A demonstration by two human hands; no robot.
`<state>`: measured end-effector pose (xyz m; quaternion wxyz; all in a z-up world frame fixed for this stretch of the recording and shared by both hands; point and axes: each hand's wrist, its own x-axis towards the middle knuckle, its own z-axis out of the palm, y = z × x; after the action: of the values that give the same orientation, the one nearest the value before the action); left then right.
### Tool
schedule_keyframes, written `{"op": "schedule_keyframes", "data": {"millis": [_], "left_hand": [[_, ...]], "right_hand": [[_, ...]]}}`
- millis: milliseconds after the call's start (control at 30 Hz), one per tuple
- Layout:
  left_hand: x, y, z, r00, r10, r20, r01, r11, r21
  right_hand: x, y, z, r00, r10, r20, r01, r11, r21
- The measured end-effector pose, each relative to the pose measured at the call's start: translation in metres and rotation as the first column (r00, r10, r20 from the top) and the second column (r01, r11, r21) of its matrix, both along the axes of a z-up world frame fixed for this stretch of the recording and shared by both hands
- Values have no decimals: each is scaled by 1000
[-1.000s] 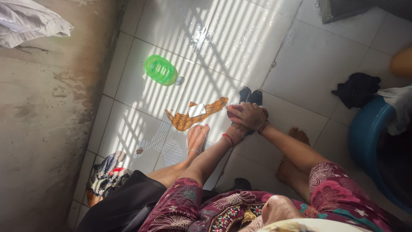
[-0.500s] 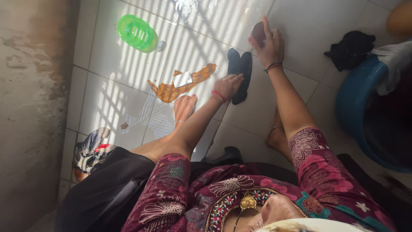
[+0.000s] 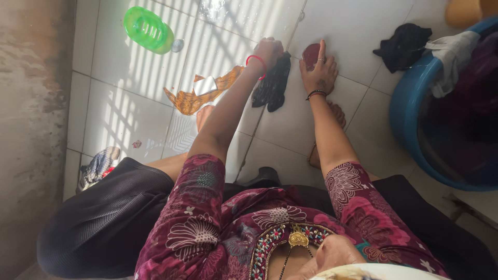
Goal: The person hand washes clothes on the floor, applying soap to garments and scrubbing them with a brush and by hand.
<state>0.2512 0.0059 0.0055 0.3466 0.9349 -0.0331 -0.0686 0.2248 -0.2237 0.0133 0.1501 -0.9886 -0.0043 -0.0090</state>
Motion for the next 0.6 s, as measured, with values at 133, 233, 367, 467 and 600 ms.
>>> {"op": "schedule_keyframes", "data": {"millis": [133,233,367,467,600], "left_hand": [[4,5,116,921,2,389,27,997,-69],[-8,-3,176,860,7,511,16,999,-40],[-29,-1,153,838,-65,541,55,998,34],[-57,-1,82,899,-83,430,45,994,98],[-118,-12,20,977,-182,-108,207,929,307]], "right_hand": [[1,2,7,998,-14,65,12,999,36],[-4,-2,9,998,5,63,-6,1000,10],[-4,-2,9,1000,12,3,-12,1000,27],[-5,-1,11,999,28,-37,-27,999,27],[1,1,26,991,113,-73,-107,991,79]]}}
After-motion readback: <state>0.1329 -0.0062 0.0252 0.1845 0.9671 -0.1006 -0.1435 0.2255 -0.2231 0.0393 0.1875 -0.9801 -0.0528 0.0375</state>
